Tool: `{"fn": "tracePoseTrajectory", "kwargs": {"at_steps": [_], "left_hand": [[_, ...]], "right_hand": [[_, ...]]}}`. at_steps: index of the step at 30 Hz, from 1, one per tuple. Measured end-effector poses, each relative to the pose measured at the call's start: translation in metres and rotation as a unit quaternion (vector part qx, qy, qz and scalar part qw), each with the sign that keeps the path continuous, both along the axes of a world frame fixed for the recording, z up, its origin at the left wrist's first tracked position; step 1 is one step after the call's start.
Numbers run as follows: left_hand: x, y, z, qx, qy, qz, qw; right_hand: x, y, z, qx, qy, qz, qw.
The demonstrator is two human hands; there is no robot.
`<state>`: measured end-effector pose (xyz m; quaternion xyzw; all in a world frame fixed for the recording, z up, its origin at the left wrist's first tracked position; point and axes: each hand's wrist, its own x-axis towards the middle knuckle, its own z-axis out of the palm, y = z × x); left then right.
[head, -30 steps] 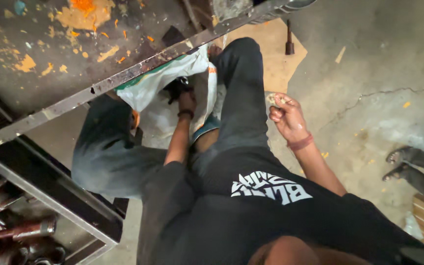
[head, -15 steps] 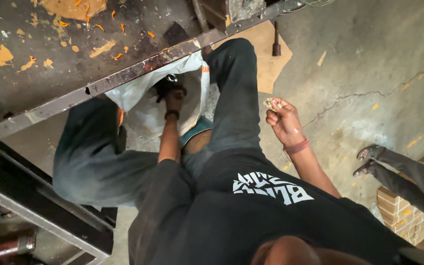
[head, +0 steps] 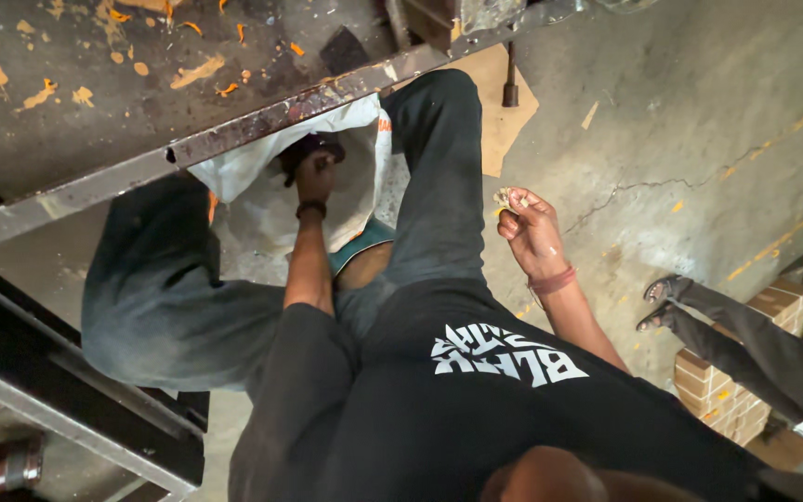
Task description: The person sits on the floor and repeatedly picks up cylindrical metal parts from a bin. They dip a cloth into a container of liquid and wipe the surface of each part before placing it into a white sack. The process is repeated for multiple parts.
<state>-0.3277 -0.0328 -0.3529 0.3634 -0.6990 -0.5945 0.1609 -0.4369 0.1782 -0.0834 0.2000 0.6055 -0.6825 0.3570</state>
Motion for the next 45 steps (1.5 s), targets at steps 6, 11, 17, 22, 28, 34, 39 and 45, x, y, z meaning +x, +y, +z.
{"fn": "tracePoseTrajectory", "kwargs": {"at_steps": [6, 11, 17, 22, 28, 34, 39, 45], "left_hand": [[-0.009, 0.011, -0.017, 0.252, 0.09, 0.033, 0.963], [-0.015, 0.018, -0.026, 0.38, 0.151, 0.078, 0.909], [-0.01, 0.007, -0.009, 0.42, 0.146, 0.018, 0.895], [-0.007, 0.014, 0.014, 0.445, 0.106, 0.015, 0.889], [-0.023, 0.054, 0.007, 0.201, -0.043, -0.111, 0.972], [-0.015, 0.056, -0.015, -0.36, -0.086, -0.46, 0.807], [-0.01, 0.052, -0.014, -0.35, -0.208, -0.62, 0.671], [-0.004, 0.052, 0.004, -0.08, -0.255, -0.422, 0.866]], "right_hand": [[-0.004, -0.003, -0.001, 0.0, 0.007, 0.01, 1.0], [-0.007, -0.002, 0.001, 0.019, 0.016, 0.007, 1.0], [-0.007, -0.001, 0.0, 0.027, 0.021, 0.004, 0.999], [-0.005, 0.0, -0.003, 0.004, 0.011, 0.014, 1.0], [-0.006, 0.001, -0.004, 0.007, 0.003, 0.026, 1.0], [-0.008, 0.003, -0.003, 0.012, 0.014, 0.015, 1.0], [-0.008, 0.006, 0.002, 0.04, 0.027, 0.01, 0.999], [-0.002, 0.017, 0.011, 0.02, 0.036, 0.007, 0.999]]}}
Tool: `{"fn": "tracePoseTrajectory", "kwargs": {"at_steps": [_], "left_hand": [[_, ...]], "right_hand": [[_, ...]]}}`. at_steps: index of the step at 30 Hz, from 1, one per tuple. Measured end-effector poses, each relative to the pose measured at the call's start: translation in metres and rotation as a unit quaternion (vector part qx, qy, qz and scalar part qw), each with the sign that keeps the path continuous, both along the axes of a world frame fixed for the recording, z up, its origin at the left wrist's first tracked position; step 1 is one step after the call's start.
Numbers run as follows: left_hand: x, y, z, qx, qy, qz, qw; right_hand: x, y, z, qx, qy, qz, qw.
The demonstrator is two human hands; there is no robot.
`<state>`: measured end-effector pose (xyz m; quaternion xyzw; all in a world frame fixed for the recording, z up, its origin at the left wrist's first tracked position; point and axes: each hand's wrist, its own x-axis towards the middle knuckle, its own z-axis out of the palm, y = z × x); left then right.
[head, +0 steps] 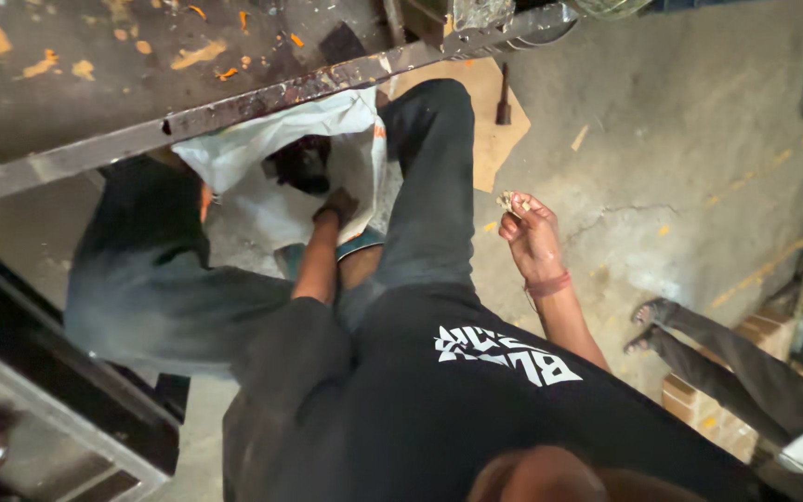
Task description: The person sits on the floor and repeatedly picks up cylindrical metal parts from a bin. They dip a cloth into a container of liquid and wipe the surface of each part before placing it into a white sack. The process is repeated for multiple parts.
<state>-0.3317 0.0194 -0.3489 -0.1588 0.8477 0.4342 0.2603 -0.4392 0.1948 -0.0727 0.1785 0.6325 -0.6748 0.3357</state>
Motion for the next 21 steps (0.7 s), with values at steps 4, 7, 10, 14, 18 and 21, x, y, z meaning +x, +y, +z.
{"fn": "tracePoseTrajectory", "kwargs": {"at_steps": [4, 7, 10, 14, 18, 21], "left_hand": [[-0.012, -0.001, 0.023, -0.182, 0.156, -0.212, 0.947], [-0.025, -0.011, 0.057, 0.0, 0.149, 0.193, 0.97], [-0.029, -0.023, 0.111, 0.118, 0.321, 0.329, 0.88], [-0.001, -0.034, 0.195, 0.118, 0.324, 0.361, 0.866], [0.035, -0.031, 0.229, 0.177, 0.341, 0.377, 0.843], [0.049, -0.023, 0.223, 0.194, 0.306, 0.399, 0.842]], "right_hand": [[0.003, 0.01, 0.003, -0.03, 0.005, 0.007, 1.0], [0.005, 0.011, 0.009, -0.053, 0.012, 0.015, 0.998], [0.009, 0.0, 0.025, -0.067, 0.02, 0.032, 0.997], [0.019, -0.036, 0.073, 0.042, 0.277, 0.264, 0.923], [0.02, -0.08, 0.162, -0.078, 0.583, 0.544, 0.599], [0.048, -0.109, 0.24, -0.107, 0.682, 0.617, 0.378]]}}
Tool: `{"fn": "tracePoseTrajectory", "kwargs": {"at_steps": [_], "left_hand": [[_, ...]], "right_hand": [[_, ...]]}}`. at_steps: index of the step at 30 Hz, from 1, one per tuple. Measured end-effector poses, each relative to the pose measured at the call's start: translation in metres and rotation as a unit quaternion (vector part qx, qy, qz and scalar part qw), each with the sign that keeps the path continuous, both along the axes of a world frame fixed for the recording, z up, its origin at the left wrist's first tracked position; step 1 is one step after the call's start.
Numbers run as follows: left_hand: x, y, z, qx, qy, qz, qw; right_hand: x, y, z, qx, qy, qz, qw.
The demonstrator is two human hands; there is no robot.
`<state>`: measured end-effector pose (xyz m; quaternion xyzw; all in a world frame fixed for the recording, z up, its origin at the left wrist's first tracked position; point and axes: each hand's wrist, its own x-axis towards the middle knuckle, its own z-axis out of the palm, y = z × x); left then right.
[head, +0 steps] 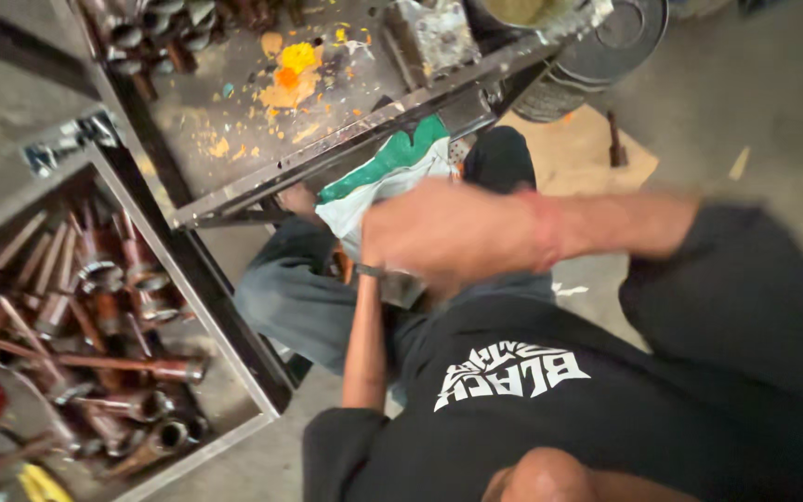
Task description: The person sits on the floor and repeatedly picks up cylindrical metal parts from a bin. They dip a cloth into a container of liquid and wipe the surface of each part before placing it into a white sack. The process is repeated for multiple parts.
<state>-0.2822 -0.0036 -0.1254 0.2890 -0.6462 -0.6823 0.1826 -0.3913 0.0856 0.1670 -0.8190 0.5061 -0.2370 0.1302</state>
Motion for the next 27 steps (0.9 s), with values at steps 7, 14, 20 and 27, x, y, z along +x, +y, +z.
{"fn": "tracePoseTrajectory", "kwargs": {"at_steps": [7, 14, 20, 27], "left_hand": [[0.004, 0.013, 0.002, 0.004, -0.027, 0.009, 1.0], [-0.002, 0.012, 0.01, 0.016, -0.033, 0.014, 0.999], [0.001, 0.015, 0.019, 0.019, -0.04, 0.014, 0.999], [0.004, 0.023, 0.02, 0.029, -0.048, 0.031, 0.998]], "right_hand": [[0.042, -0.022, 0.092, 0.048, 0.189, 0.162, 0.967], [0.016, -0.035, 0.073, 0.073, 0.248, 0.13, 0.957], [0.012, -0.032, 0.076, 0.078, 0.253, 0.113, 0.958], [0.014, -0.034, 0.071, 0.078, 0.252, 0.111, 0.958]]}}
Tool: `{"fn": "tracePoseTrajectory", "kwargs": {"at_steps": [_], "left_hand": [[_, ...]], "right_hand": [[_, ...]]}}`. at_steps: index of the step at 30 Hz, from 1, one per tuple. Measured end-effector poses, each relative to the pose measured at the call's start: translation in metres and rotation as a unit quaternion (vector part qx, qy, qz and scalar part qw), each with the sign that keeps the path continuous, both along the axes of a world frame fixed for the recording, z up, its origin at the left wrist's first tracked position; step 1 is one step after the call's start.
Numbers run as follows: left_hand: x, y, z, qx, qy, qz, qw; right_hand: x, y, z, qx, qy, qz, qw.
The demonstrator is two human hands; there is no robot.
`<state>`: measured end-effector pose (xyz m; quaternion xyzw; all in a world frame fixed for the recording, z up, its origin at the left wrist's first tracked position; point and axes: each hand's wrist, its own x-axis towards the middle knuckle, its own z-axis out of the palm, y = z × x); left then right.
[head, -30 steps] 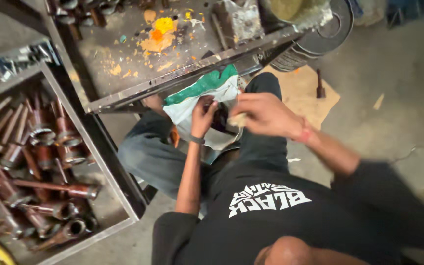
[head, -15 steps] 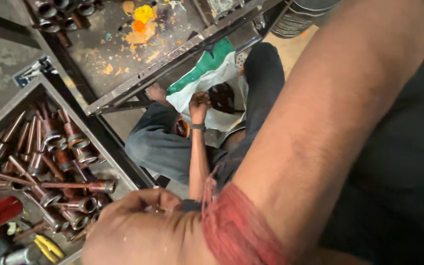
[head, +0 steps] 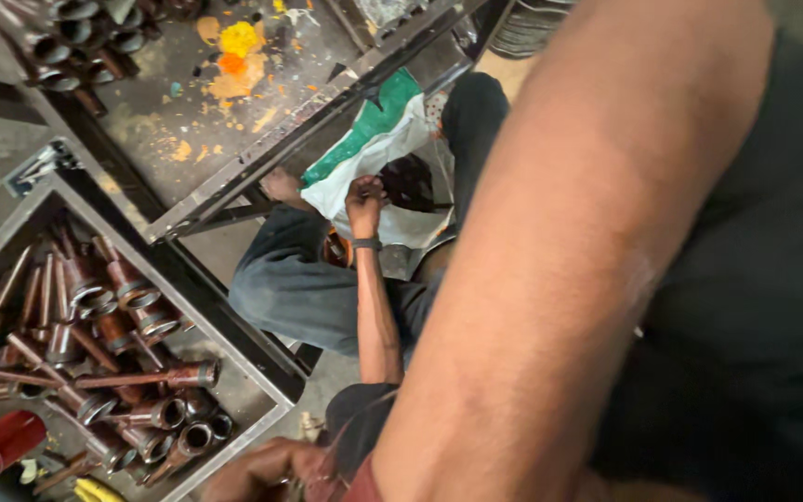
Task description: The person sits on the floor and repeatedly picks up cylindrical metal parts from a bin. They dip a cloth into a container of liquid and wipe the surface of each part before placing it into a white sack. The process is repeated for multiple parts.
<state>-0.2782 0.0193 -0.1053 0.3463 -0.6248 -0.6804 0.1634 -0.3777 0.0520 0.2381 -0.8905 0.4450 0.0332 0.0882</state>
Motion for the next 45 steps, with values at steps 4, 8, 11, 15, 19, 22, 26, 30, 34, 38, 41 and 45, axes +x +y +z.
{"fn": "tracePoseTrajectory", "kwargs": {"at_steps": [4, 8, 11, 15, 19, 22, 26, 30, 34, 38, 41, 45], "left_hand": [[0.003, 0.003, 0.004, 0.005, -0.002, 0.008, 1.0], [0.01, -0.004, 0.005, -0.013, 0.027, 0.037, 0.999], [0.004, -0.01, -0.007, -0.009, 0.028, 0.041, 0.999], [-0.006, -0.016, -0.037, -0.01, 0.041, 0.027, 0.999], [0.003, -0.025, -0.062, -0.012, 0.035, 0.027, 0.999], [0.009, -0.032, -0.055, 0.019, -0.018, 0.043, 0.999], [0.028, -0.042, 0.006, -0.084, 0.074, 0.064, 0.992], [0.086, -0.054, 0.104, -0.204, 0.088, 0.141, 0.965], [0.141, -0.094, 0.17, -0.417, -0.04, 0.334, 0.844], [0.159, -0.139, 0.18, -0.545, -0.287, 0.327, 0.717], [0.166, -0.155, 0.17, -0.501, -0.365, 0.299, 0.726], [0.173, -0.159, 0.157, -0.536, -0.313, 0.311, 0.72]], "right_hand": [[0.002, -0.002, -0.002, -0.006, -0.008, -0.004, 1.0], [0.015, -0.002, -0.008, -0.003, -0.022, 0.021, 1.0], [0.036, 0.005, -0.01, 0.004, -0.053, 0.047, 0.997], [0.055, 0.025, -0.009, 0.009, -0.115, 0.07, 0.991], [0.04, 0.018, -0.035, 0.066, -0.084, 0.026, 0.994], [0.017, 0.015, -0.073, 0.139, -0.035, -0.056, 0.988], [-0.006, 0.031, -0.131, 0.188, -0.091, -0.201, 0.957], [-0.038, 0.066, -0.19, 0.274, -0.131, -0.405, 0.863], [-0.07, 0.111, -0.242, 0.276, -0.09, -0.498, 0.817], [-0.084, 0.14, -0.265, 0.242, -0.12, -0.543, 0.795], [-0.083, 0.144, -0.265, 0.236, -0.128, -0.529, 0.805], [-0.078, 0.142, -0.261, 0.225, -0.116, -0.527, 0.812]]}}
